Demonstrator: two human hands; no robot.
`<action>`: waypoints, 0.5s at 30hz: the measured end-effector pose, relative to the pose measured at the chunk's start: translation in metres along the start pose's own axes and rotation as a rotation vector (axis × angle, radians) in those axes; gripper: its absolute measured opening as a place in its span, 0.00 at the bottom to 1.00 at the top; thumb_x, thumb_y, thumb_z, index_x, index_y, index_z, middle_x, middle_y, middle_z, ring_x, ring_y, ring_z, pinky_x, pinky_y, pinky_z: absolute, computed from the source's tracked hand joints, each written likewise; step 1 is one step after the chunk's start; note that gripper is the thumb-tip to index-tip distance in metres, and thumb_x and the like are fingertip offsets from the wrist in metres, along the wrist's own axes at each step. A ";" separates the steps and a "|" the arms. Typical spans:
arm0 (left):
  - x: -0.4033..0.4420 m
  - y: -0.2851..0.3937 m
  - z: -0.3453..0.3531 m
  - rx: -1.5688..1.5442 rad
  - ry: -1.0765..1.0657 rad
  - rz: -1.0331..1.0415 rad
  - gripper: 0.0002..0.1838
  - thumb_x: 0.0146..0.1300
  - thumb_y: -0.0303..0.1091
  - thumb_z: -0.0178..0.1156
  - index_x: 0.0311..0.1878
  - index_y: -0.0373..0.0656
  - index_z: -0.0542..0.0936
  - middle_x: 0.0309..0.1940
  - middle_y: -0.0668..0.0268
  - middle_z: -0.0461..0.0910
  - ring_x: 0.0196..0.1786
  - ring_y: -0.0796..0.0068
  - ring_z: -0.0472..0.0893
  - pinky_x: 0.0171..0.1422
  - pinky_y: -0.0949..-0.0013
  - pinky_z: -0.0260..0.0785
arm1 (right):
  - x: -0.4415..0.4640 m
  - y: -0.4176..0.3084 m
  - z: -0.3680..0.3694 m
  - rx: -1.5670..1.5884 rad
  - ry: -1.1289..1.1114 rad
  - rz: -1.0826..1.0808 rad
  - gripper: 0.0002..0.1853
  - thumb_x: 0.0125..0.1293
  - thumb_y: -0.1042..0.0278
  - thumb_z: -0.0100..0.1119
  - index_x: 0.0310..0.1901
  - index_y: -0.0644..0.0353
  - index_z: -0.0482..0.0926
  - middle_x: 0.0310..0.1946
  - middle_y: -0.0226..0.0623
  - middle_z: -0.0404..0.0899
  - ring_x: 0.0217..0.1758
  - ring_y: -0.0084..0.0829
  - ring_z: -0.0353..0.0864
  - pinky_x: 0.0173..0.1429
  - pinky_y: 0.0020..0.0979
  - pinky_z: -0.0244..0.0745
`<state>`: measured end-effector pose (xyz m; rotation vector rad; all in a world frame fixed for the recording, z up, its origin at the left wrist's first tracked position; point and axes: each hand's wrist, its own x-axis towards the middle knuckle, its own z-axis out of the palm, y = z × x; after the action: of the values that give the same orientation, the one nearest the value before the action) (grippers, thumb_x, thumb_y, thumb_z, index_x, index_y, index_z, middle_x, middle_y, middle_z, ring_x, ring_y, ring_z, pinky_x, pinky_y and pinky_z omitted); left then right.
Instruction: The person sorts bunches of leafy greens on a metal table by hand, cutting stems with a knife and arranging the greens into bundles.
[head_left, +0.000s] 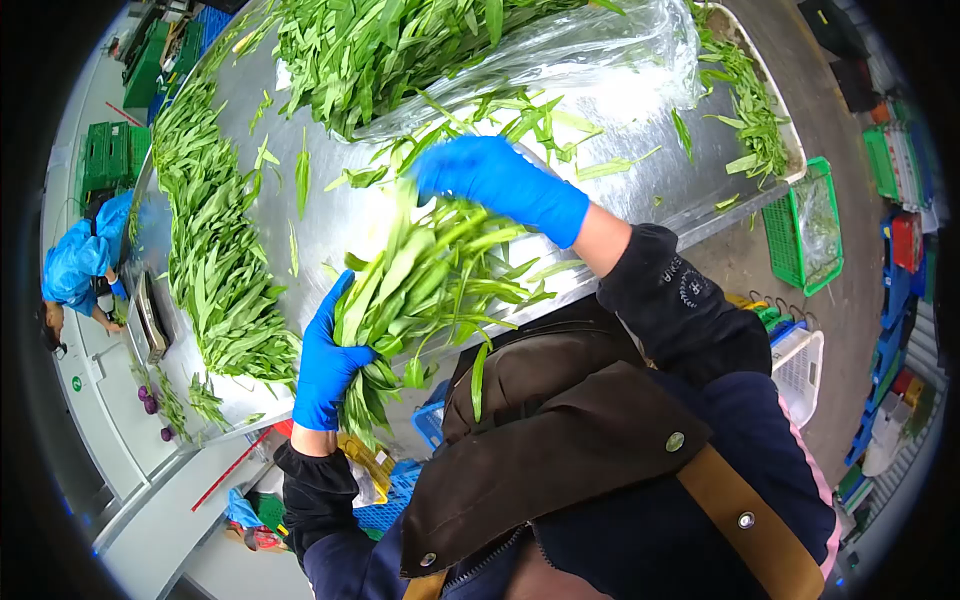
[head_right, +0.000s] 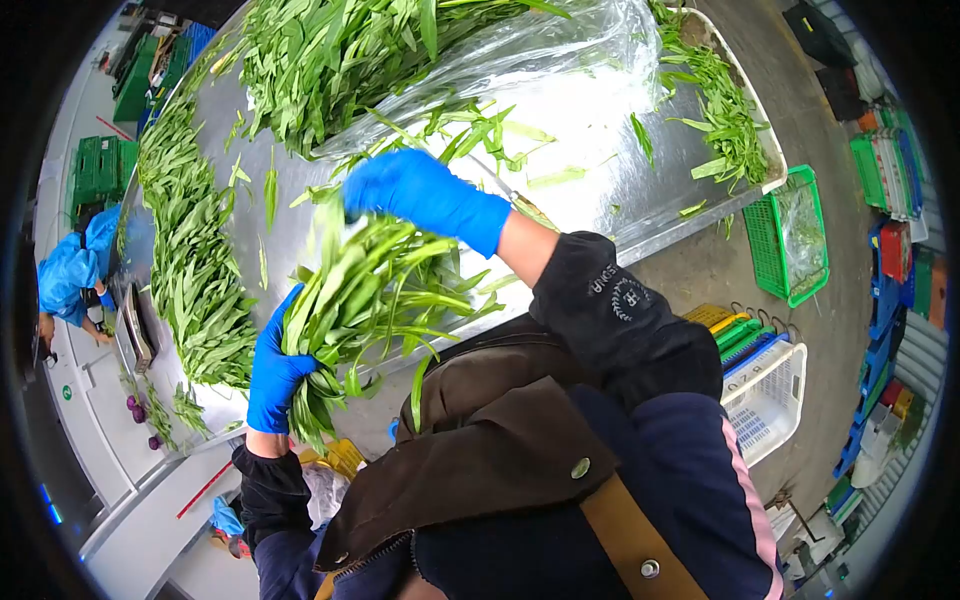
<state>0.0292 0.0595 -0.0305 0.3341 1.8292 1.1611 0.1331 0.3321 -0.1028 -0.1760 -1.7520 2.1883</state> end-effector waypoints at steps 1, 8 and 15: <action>-0.001 -0.001 0.000 -0.008 0.008 -0.002 0.51 0.30 0.11 0.55 0.69 0.41 0.65 0.59 0.61 0.74 0.56 0.71 0.76 0.59 0.71 0.69 | 0.008 0.014 -0.020 -0.037 0.025 -0.236 0.10 0.64 0.65 0.57 0.38 0.60 0.84 0.33 0.35 0.83 0.36 0.27 0.81 0.46 0.28 0.74; -0.001 0.001 -0.002 -0.043 0.029 -0.062 0.48 0.32 0.11 0.57 0.67 0.38 0.66 0.56 0.61 0.76 0.53 0.71 0.78 0.56 0.70 0.72 | -0.001 0.018 -0.085 -1.031 0.273 0.074 0.14 0.63 0.57 0.56 0.49 0.47 0.79 0.35 0.38 0.83 0.37 0.40 0.83 0.41 0.39 0.76; 0.004 0.003 -0.005 0.000 -0.003 -0.101 0.44 0.34 0.12 0.61 0.64 0.36 0.69 0.53 0.62 0.79 0.51 0.72 0.79 0.56 0.68 0.72 | -0.007 -0.042 -0.003 -1.070 -0.167 -0.515 0.38 0.58 0.47 0.62 0.70 0.39 0.61 0.64 0.48 0.67 0.71 0.47 0.58 0.69 0.45 0.58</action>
<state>0.0221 0.0612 -0.0294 0.2406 1.8222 1.0898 0.1482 0.3403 -0.0634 0.2056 -2.5205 0.7905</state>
